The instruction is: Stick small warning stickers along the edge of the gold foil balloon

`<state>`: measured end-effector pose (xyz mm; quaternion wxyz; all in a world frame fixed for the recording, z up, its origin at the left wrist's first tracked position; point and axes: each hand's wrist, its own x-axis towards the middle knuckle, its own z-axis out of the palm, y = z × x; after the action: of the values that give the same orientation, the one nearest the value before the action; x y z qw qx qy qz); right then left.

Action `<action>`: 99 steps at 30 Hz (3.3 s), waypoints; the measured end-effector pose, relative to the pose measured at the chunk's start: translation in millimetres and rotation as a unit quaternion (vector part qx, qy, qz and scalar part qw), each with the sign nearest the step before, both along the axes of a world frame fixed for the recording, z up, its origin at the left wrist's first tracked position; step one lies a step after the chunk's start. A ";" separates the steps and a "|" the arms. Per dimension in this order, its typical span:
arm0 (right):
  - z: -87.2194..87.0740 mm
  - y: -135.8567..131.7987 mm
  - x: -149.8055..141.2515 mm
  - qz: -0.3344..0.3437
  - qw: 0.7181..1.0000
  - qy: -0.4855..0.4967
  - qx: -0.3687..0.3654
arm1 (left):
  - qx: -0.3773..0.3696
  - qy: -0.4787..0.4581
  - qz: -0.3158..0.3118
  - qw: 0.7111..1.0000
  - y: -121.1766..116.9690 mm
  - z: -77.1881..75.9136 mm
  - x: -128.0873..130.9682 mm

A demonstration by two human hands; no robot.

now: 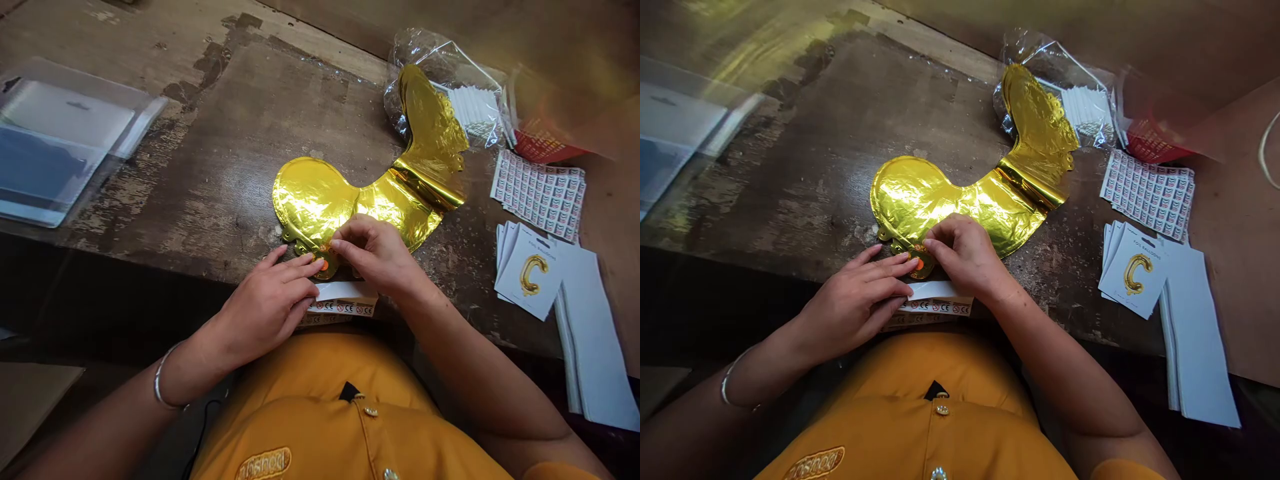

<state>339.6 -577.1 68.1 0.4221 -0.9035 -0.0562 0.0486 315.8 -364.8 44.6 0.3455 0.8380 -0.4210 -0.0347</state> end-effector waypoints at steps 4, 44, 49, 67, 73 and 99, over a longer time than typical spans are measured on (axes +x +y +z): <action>-3.6 0.6 0.8 -0.003 0.999 -0.022 -0.044 | 0.004 -0.001 -0.002 1.000 0.3 0.1 -0.2; 5.4 -20.6 18.1 -0.003 0.985 0.127 0.118 | 0.010 -0.080 0.010 0.997 -7.2 30.2 9.5; 6.3 -19.2 23.4 -0.004 0.986 0.131 0.106 | 0.041 -0.120 -0.093 0.988 -23.7 24.5 23.9; 18.0 -81.2 48.0 -0.246 0.968 -0.055 0.008 | 0.024 -0.034 -0.107 0.993 -24.4 9.9 31.4; 37.4 -181.2 119.7 -0.437 0.886 -0.123 -0.094 | 0.015 -0.033 -0.097 0.995 -22.9 3.9 30.6; 31.5 -29.3 -72.5 -0.013 0.999 0.035 -0.026 | -0.262 0.517 0.194 0.791 -18.5 10.0 -21.0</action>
<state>267.1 -606.4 99.6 0.4009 -0.9125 -0.0283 0.0765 294.8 -383.2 54.6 0.7174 0.6365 -0.0008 -0.2831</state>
